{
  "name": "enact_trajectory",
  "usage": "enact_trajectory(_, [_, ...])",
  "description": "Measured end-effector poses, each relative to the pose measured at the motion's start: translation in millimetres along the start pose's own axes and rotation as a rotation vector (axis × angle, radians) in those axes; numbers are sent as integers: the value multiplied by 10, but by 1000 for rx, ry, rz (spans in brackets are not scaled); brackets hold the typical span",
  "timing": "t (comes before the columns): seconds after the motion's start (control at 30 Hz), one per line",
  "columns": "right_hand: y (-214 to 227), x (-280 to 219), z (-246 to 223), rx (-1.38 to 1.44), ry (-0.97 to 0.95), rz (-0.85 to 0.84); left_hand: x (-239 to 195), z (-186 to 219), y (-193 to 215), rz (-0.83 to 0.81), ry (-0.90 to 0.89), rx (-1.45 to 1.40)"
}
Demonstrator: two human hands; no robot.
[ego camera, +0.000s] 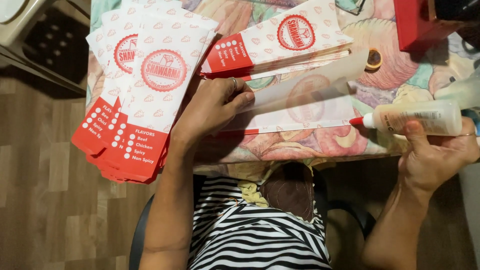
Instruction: Applying glue to the edges of paper shawarma wrappers and folding them to create sleeves.
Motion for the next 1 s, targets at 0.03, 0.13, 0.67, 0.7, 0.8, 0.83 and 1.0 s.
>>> enact_trajectory(0.03, [-12, -11, -29, -10, 7, -9, -3, -8, 8, 1, 24, -23])
enact_trajectory(0.13, [-139, -49, -171, -9, 28, -26, -5, -17, 21, 0, 65, -55])
enact_trajectory(0.67, [-1725, -855, -432, 259, -188, -218, 118, -254, -58, -8, 96, -182])
enact_trajectory(0.7, [-1814, -883, -515, 261, -188, -220, 120, -276, -65, -7, 99, -182])
enact_trajectory(0.8, [-2074, -965, -715, 308, -232, -258, 144, -335, -108, -24, 116, -216])
enact_trajectory(0.83, [-2159, -986, -762, 335, -246, -280, 153, -353, -121, -37, 118, -194])
enact_trajectory(1.0, [-2052, -923, -684, 354, -325, -345, 83, -254, -79, -61, 168, -194])
Point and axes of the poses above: each hand's wrist, its own x-axis towards the middle knuckle, its own y-axis out of the back of the hand, z = x × y, the point moved 6 cm from there along x, towards the middle knuckle, and after that the axes turned 2 degrees about z, right-handed, at the moved point
